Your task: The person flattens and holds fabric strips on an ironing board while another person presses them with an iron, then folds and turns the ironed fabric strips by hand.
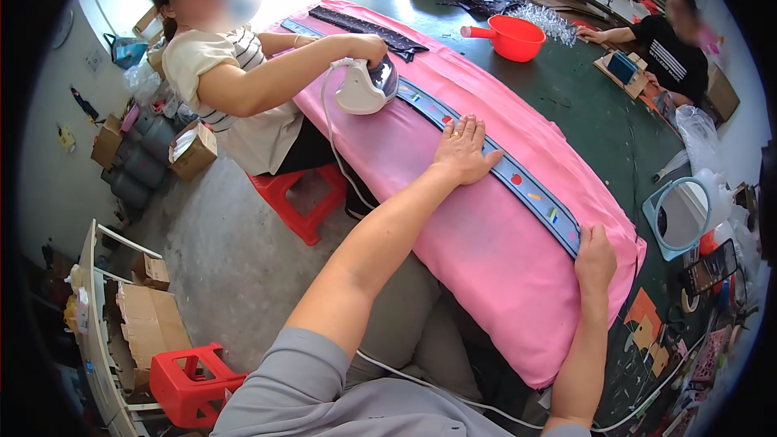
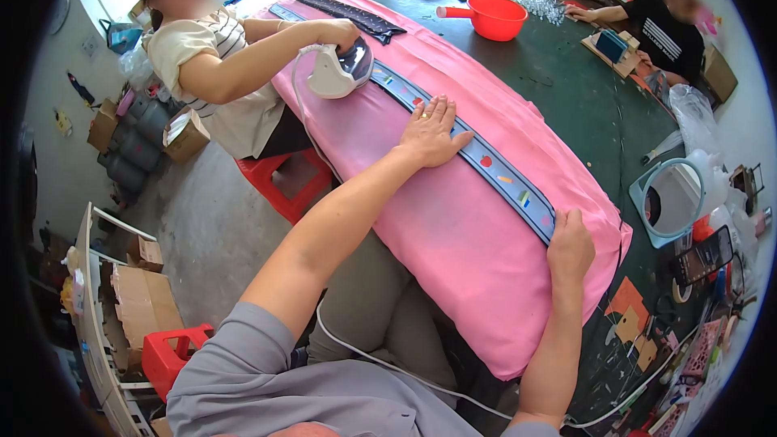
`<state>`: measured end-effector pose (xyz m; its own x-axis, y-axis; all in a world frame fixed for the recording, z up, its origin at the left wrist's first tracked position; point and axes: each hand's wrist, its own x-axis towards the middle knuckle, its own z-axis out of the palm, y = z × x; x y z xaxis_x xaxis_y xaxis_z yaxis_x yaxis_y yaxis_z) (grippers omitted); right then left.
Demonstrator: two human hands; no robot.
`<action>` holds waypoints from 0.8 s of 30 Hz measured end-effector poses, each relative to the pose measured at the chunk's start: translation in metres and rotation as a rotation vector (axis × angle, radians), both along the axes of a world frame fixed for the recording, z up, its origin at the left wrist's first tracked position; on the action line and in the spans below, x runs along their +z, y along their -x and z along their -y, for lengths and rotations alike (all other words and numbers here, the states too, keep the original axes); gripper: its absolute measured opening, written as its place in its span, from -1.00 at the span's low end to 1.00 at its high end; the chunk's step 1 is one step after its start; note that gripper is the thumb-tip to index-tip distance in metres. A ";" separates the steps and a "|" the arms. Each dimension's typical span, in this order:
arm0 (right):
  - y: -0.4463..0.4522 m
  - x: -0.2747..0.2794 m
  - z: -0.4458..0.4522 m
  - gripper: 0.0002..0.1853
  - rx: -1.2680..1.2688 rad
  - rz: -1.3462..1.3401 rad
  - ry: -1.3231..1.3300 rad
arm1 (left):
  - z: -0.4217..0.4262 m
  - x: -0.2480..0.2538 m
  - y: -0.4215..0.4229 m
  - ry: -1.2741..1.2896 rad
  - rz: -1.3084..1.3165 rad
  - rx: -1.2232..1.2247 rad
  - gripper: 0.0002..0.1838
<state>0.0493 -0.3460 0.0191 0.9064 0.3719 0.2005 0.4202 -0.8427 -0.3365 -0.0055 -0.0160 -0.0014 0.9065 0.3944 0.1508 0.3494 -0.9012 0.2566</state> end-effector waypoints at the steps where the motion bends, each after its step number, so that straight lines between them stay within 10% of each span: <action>1: 0.000 0.000 0.000 -0.60 0.002 0.003 0.001 | 0.003 -0.001 0.000 -0.007 0.000 0.003 -0.04; 24: 0.004 0.008 0.006 -0.60 -0.037 -0.052 0.039 | 0.136 -0.013 -0.016 0.005 0.186 -0.298 0.00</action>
